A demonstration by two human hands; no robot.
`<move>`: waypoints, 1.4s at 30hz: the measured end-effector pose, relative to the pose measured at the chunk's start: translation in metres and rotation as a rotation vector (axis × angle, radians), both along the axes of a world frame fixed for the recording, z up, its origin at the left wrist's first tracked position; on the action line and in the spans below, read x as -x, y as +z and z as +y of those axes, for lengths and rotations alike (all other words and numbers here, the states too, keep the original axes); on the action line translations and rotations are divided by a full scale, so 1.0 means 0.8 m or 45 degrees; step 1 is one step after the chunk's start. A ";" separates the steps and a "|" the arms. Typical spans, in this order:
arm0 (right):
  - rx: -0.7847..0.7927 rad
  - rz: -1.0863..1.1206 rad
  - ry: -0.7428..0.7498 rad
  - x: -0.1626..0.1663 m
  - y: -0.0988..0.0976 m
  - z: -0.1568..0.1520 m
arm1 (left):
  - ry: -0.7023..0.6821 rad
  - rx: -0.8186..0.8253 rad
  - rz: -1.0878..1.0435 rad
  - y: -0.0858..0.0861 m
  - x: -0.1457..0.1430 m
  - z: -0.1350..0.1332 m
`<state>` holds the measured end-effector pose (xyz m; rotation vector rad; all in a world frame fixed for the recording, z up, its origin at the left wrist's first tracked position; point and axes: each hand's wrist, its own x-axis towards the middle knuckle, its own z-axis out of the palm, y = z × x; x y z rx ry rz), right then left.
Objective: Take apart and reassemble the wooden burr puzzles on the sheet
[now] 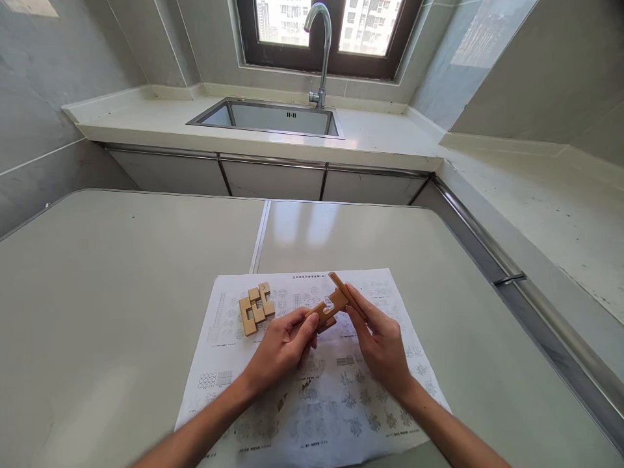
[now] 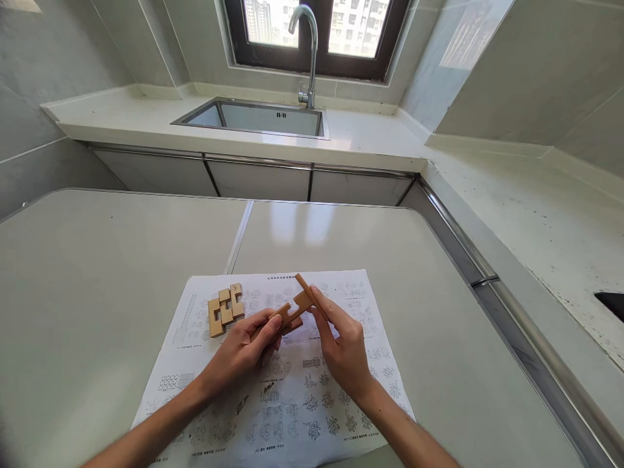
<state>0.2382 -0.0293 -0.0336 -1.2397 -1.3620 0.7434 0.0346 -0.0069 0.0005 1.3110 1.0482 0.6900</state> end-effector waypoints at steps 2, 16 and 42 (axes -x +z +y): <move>-0.058 -0.039 0.015 -0.001 0.001 0.001 | -0.011 0.003 0.012 0.002 0.000 0.000; -0.247 -0.221 0.126 0.006 -0.008 -0.002 | -0.062 -0.020 0.024 0.002 0.001 -0.001; -0.403 -0.430 0.109 0.003 -0.015 0.001 | -0.036 -0.071 0.026 0.000 0.000 -0.002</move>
